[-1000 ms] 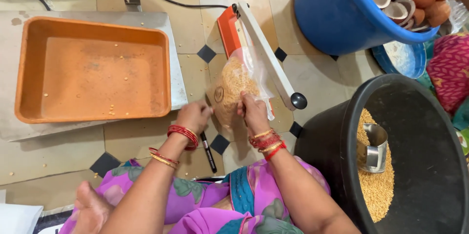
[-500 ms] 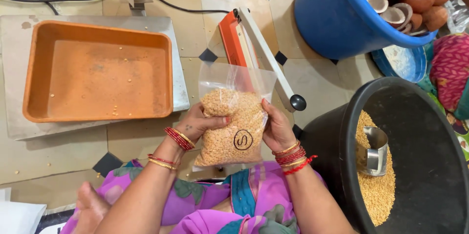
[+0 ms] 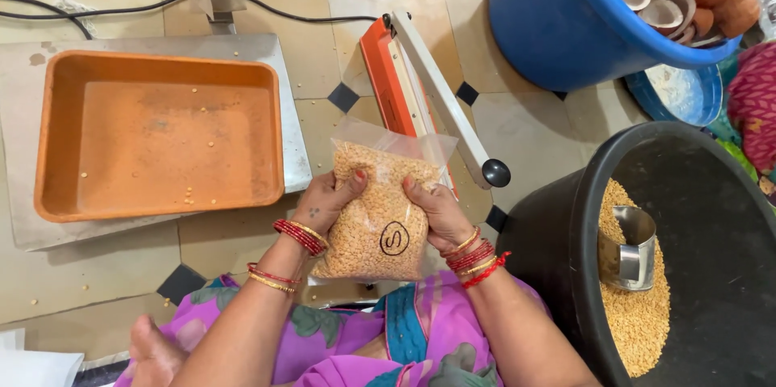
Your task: The person fills plastic bags with grains from a large container, weighs them on a scale, seals them using a heat sealer, and marks them with a pen.
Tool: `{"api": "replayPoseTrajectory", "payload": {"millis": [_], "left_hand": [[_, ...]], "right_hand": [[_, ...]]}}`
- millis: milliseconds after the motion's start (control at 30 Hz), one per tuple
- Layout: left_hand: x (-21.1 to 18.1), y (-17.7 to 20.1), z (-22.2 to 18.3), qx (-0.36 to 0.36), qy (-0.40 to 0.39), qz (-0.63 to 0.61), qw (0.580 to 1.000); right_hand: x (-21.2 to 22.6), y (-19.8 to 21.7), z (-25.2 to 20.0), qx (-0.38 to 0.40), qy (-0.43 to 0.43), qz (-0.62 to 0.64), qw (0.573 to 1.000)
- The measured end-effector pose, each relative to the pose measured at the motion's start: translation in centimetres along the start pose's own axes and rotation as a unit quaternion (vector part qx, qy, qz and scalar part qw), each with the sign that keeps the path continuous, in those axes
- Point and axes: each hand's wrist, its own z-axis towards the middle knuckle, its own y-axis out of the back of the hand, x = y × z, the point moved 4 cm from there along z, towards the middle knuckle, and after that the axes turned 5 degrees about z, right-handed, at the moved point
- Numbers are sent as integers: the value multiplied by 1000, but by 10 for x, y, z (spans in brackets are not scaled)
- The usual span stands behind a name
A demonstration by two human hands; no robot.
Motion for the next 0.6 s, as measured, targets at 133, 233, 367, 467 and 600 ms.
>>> {"api": "replayPoseTrajectory", "payload": {"millis": [133,233,367,467,600], "left_hand": [[-25,-7,-11,-2,-117,79,990],[-23,-4,-10,-21,-119,87,989],[-5,9,0,-76,-104,40,991],[4,17,8,-101,-81,-23,991],[24,37,26,-127,-90,-39,987]], "right_hand": [[-7,6,4,-25,-5,10,1000],[-12,14,7,-52,-19,-1,998],[-12,17,12,-55,-38,9,998],[-5,9,7,-25,-46,33,998],[-6,1,3,56,-83,18,995]]}}
